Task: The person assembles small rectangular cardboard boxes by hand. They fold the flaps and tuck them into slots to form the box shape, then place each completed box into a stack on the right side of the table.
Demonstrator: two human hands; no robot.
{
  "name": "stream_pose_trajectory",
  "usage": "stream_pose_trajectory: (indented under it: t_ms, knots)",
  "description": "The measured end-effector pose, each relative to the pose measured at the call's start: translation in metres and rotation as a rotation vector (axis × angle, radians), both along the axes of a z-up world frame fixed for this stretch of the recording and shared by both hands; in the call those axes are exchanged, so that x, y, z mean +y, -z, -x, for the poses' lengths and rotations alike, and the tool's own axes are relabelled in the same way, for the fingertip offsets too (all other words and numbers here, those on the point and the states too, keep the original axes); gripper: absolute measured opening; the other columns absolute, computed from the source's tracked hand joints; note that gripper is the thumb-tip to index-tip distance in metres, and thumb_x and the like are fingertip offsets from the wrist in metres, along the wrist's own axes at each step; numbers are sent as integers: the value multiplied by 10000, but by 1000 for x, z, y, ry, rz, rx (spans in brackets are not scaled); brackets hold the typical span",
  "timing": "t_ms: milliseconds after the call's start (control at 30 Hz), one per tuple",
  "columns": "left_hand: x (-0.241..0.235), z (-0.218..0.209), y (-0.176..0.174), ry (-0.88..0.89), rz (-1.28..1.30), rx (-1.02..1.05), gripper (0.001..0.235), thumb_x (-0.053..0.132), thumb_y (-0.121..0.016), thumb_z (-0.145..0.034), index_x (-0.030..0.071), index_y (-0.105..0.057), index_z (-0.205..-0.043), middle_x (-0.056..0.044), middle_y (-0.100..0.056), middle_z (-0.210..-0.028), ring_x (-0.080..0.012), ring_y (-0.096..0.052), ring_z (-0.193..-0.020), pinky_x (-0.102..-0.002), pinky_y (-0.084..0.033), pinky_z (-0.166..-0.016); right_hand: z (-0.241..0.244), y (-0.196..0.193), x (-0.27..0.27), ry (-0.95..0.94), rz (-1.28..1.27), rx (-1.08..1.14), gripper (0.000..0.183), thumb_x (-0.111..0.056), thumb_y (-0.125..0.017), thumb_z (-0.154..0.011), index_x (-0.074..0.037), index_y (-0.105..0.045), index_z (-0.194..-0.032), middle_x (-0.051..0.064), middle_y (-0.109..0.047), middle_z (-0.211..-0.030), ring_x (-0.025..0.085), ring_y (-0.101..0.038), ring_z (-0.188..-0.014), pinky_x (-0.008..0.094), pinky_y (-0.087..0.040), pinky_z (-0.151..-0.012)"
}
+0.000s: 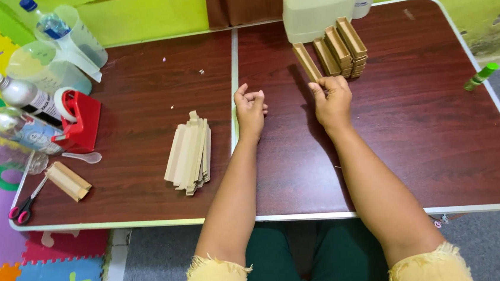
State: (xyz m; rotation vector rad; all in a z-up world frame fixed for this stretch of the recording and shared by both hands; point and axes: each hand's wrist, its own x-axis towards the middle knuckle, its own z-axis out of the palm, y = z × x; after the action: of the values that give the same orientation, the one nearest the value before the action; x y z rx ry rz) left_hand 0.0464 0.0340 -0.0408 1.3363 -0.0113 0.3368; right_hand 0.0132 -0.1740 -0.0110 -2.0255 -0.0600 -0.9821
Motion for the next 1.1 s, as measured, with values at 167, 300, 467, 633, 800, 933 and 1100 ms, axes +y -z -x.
stream_pose_trajectory:
  t_ms: [167, 300, 467, 633, 800, 933, 1100]
  knots:
    - [-2, 1, 3, 29, -88, -15, 532, 96, -670, -960, -5, -411, -1414, -135, -646, -976, -156, -658, -671, -238, -586, -524, -7, 8, -15, 98, -20, -11, 118, -140, -844, -937, -74, -755, -978, 121, -611, -874, 360, -675, -887, 420, -550, -810]
    - [0, 7, -3, 31, -152, -18, 519, 82, -686, -943, -7, -450, -1397, -137, -666, -973, -167, -673, -672, -255, -595, -535, -13, 16, -23, 178, -40, 65, 146, -172, -844, -938, -73, -749, -989, 124, -611, -874, 362, -670, -885, 441, -543, -806]
    - [1, 11, -8, 40, -186, -18, 511, 70, -684, -936, -14, -464, -1390, -150, -664, -973, -180, -673, -687, -270, -596, -560, -10, 9, -19, 221, -80, 128, 175, -216, -848, -927, -101, -737, -1000, 102, -604, -859, 332, -674, -845, 414, -552, -771]
    - [2, 2, 2, 45, -239, -9, 503, 88, -706, -926, 7, -498, -1377, -137, -674, -977, -181, -693, -697, -277, -598, -560, -8, 5, -16, 227, -155, 161, 265, -222, -862, -911, -98, -680, -1057, 103, -623, -879, 314, -692, -859, 423, -554, -771]
    - [2, 11, -11, 41, -316, 19, 493, 105, -714, -916, 14, -527, -1362, -129, -681, -973, -189, -697, -727, -292, -570, -583, -15, 9, -17, 268, -255, 294, 352, -284, -863, -903, -156, -578, -1064, 41, -644, -757, 296, -701, -778, 422, -549, -720]
    - [2, 9, -9, 32, -354, 33, 491, 123, -728, -907, 32, -546, -1354, -126, -695, -988, -192, -698, -745, -293, -572, -590, -17, 8, -15, 260, -286, 288, 349, -259, -867, -895, -149, -567, -1036, 50, -659, -732, 293, -705, -754, 418, -547, -694]
    - [3, 4, -2, 37, -381, 43, 477, 131, -733, -903, 45, -569, -1343, -121, -705, -991, -187, -691, -758, -295, -577, -588, -18, 6, -16, 262, -307, 302, 350, -262, -870, -886, -147, -571, -1028, 53, -678, -737, 283, -708, -739, 419, -548, -675]
